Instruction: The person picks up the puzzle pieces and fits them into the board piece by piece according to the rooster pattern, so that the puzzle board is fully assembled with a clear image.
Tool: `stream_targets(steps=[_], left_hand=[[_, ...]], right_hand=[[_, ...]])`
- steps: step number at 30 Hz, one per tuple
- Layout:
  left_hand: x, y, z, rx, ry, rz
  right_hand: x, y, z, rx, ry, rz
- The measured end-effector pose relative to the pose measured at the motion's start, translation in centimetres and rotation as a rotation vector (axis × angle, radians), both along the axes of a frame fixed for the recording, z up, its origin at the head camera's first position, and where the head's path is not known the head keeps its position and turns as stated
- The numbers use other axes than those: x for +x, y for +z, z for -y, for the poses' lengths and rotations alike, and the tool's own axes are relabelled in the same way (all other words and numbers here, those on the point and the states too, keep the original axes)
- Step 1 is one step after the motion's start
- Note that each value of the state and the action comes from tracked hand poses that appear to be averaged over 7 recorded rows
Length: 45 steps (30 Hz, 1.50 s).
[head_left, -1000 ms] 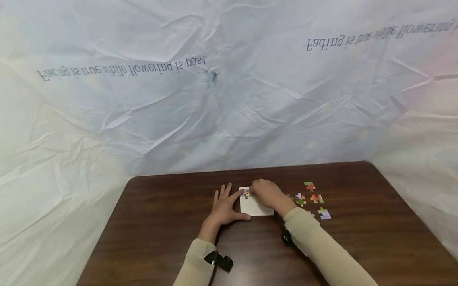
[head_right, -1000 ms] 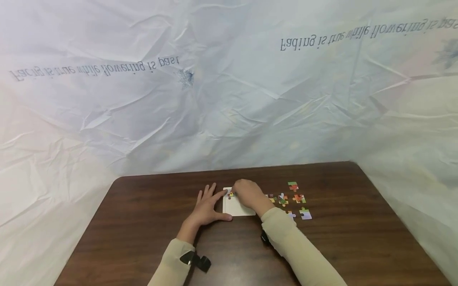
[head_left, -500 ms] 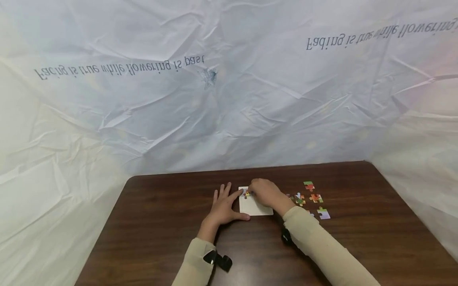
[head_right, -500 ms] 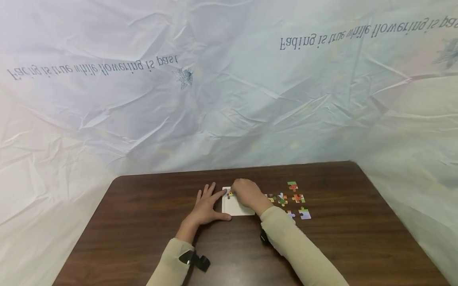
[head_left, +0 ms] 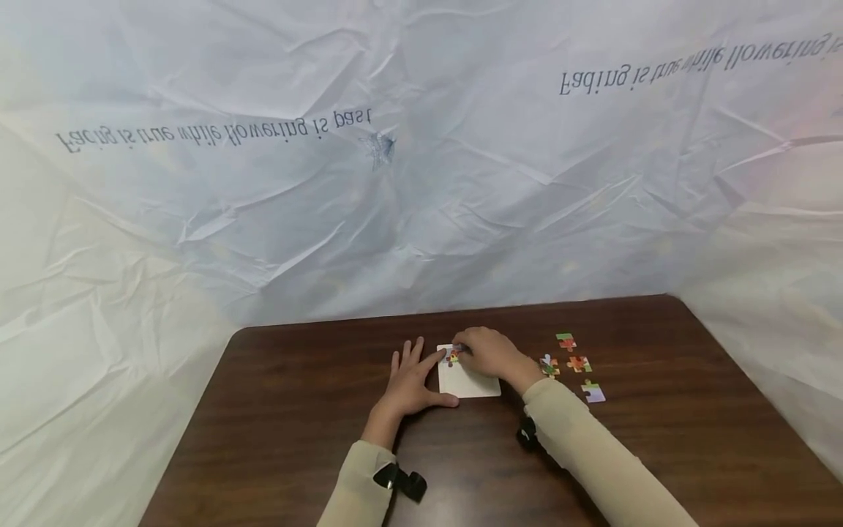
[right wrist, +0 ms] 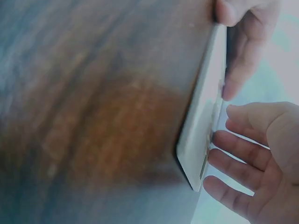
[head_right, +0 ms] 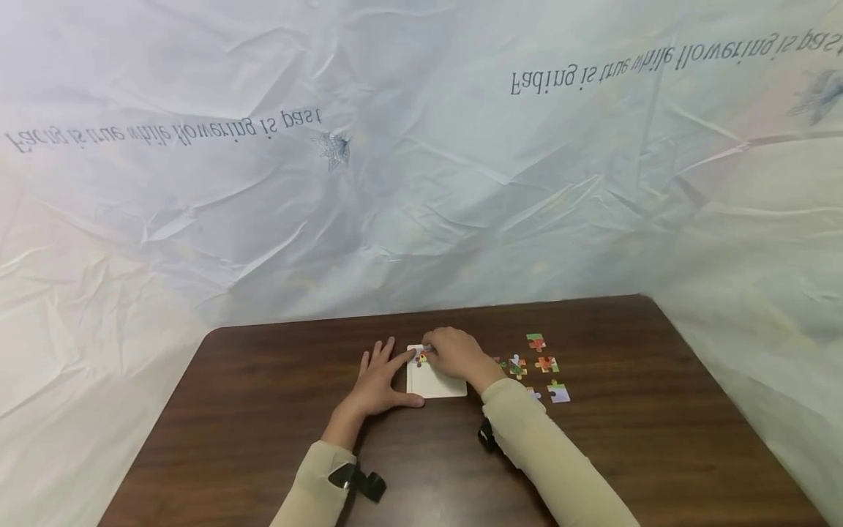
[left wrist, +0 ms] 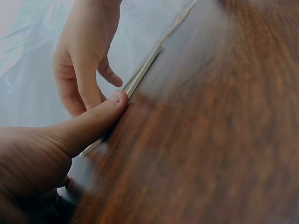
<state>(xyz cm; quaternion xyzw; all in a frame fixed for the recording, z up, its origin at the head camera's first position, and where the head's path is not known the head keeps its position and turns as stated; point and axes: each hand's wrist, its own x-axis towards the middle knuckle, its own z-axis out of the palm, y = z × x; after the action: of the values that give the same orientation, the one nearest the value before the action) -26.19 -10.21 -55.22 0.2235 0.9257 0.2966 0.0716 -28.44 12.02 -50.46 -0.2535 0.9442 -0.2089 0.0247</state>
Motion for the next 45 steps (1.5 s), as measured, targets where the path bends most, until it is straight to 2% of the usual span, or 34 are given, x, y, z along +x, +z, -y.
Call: stream_targets(steps=[3, 8, 11, 14, 20, 28, 39, 45], left_hand=[[-0.1, -0.1, 0.1, -0.001, -0.002, 0.004], [-0.5, -0.1, 0.2, -0.004, -0.005, 0.015], [-0.7, -0.1, 0.2, -0.007, -0.012, 0.026], [-0.8, 0.0, 0.2, -0.004, -0.024, 0.033], [-0.7, 0.0, 0.0, -0.002, -0.019, 0.036], [-0.4, -0.1, 0.0, 0.016, -0.002, 0.046], [-0.2, -0.1, -0.1, 0.018, 0.0, 0.037], [0.0, 0.0, -0.1, 0.016, -0.005, 0.037]], right_hand=[[0.1, 0.7, -0.7, -0.033, 0.005, 0.003], [-0.1, 1.7, -3.5, -0.006, 0.003, -0.135], [-0.1, 2.1, -5.9, 0.031, -0.023, -0.189], [0.0, 2.2, -8.5, 0.076, -0.073, -0.198], [0.8, 2.2, -13.2, 0.171, -0.125, -0.168], [1.7, 1.9, -16.9, 0.158, -0.164, -0.077], [1.3, 0.7, -17.8, 0.161, -0.133, -0.027], [0.9, 0.5, -17.5, 0.145, -0.128, 0.036]])
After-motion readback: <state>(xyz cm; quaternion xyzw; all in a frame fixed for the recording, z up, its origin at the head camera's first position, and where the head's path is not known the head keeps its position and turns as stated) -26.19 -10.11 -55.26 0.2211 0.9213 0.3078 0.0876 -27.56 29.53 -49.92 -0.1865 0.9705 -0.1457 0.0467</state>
